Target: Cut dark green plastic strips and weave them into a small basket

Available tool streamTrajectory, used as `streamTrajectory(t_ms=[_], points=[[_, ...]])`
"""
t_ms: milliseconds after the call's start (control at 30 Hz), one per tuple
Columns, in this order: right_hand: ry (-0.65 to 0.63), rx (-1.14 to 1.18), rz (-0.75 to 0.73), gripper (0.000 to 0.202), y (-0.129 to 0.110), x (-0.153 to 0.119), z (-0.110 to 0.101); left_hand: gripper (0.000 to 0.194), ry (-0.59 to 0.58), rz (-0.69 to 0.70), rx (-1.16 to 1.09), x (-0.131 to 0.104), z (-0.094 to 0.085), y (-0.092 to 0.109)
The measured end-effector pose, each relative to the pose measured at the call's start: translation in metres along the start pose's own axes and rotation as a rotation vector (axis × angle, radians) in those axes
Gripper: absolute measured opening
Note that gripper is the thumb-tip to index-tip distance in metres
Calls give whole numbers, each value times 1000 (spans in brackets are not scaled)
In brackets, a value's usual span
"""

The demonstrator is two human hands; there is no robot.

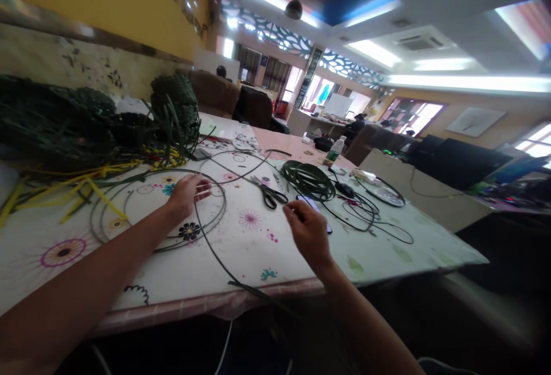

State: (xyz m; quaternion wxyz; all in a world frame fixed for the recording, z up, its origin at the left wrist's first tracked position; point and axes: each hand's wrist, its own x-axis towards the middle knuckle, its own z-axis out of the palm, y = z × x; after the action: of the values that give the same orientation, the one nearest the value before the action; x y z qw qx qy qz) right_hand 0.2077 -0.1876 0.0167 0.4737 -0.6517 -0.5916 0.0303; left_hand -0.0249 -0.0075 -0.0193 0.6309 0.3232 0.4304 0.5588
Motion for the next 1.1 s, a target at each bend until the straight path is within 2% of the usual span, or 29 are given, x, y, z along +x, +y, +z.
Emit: streamTrajectory(t_ms=[67,100,133,167,300,367,433,567,700,800,867,967,1100], points=[[158,60,5,20,-5,1,-7,14,-8,-9,-18,1,-1,-1],[181,84,3,20,-9,-1,-9,14,-5,-14,-37,2,-1,-1],[146,101,-4,20,-13,-6,-10,14,0,-18,-67,3,-1,-1],[60,113,-17,19,-18,-14,-10,13,6,-22,-106,5,-2,0],[-502,162,-57,19,-34,-56,-2,11,11,-59,-249,11,-3,5],[-697,168,-53,20,-36,-74,-2,10,7,-85,-265,12,-3,7],[-799,159,-58,19,-34,-88,-7,10,7,-102,-264,13,-3,7],[-870,207,-1,15,-16,-104,-25,13,16,-103,-260,13,-3,8],[-1001,390,279,16,10,-117,-45,18,-12,-84,-221,12,-3,11],[-1125,359,415,24,23,-122,-67,18,-27,-72,-186,11,-3,13],[-1136,224,458,25,27,-124,-86,17,-34,-56,-155,11,-3,13],[-1065,44,553,20,34,-130,-115,16,-44,-34,-117,11,-4,14],[-954,-137,617,10,60,-156,-141,17,-38,-13,-131,13,-4,17]])
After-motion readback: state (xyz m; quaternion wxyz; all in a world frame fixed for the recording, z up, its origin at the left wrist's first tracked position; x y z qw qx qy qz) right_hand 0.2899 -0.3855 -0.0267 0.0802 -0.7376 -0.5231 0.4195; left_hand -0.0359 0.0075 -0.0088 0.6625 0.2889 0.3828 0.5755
